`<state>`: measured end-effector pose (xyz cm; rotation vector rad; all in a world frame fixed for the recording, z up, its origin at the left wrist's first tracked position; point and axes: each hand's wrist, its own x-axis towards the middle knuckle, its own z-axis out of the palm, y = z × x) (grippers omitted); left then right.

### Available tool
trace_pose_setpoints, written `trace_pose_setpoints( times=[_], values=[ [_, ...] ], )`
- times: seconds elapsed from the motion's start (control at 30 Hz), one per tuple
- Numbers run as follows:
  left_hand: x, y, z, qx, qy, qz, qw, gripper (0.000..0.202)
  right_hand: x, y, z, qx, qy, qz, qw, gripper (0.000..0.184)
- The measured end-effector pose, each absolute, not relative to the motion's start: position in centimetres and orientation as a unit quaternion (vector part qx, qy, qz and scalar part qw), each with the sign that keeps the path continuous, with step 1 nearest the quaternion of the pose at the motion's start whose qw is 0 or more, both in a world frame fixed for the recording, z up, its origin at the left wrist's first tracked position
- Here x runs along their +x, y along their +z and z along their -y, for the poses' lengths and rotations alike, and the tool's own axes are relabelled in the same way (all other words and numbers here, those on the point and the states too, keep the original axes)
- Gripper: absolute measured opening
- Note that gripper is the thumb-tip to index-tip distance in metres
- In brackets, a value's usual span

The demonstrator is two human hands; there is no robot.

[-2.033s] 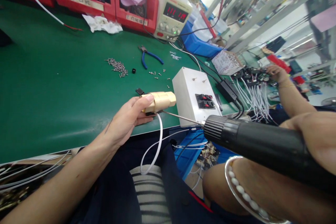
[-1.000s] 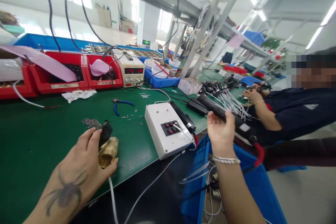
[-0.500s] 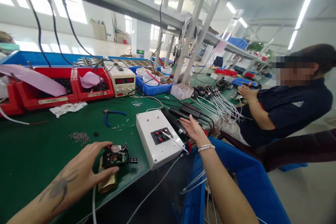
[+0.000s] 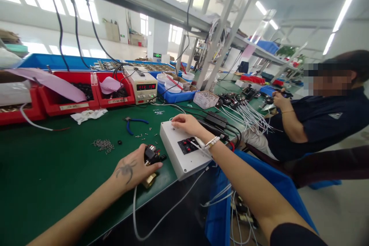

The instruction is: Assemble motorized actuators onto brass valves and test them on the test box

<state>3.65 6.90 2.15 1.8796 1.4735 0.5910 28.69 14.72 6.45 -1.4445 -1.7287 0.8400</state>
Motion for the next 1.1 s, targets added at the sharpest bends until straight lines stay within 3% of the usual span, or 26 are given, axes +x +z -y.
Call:
trace_pose_setpoints(
  times=[0.1,0.23,0.4,0.57,0.87,1.1],
  values=[
    [3.0,1.1,-6.5,0.695,0.263,-0.561,0.365,0.046,28.4,5.6,-14.7,-0.557,0.334,0.687,0.327,0.015],
    [0.8,0.0,-4.3,0.646,0.353,-0.519,0.434,0.065,28.5,5.0,-14.6,-0.561,0.314,0.691,0.331,0.028],
    [-0.9,1.1,-2.3,0.61,0.445,-0.474,0.453,0.067,28.0,4.5,-15.2,-0.565,0.292,0.695,0.337,0.019],
    [-1.0,2.1,-1.9,0.63,0.548,-0.365,0.41,0.057,27.8,4.3,-15.0,-0.564,0.285,0.689,0.354,0.019],
    [-1.2,1.7,-1.5,0.71,0.564,-0.302,0.296,0.061,27.9,4.2,-14.8,-0.562,0.261,0.692,0.371,0.031],
    [-1.3,1.3,-1.7,0.74,0.558,-0.278,0.253,0.071,28.2,4.1,-14.8,-0.553,0.239,0.711,0.364,0.069]
  ],
)
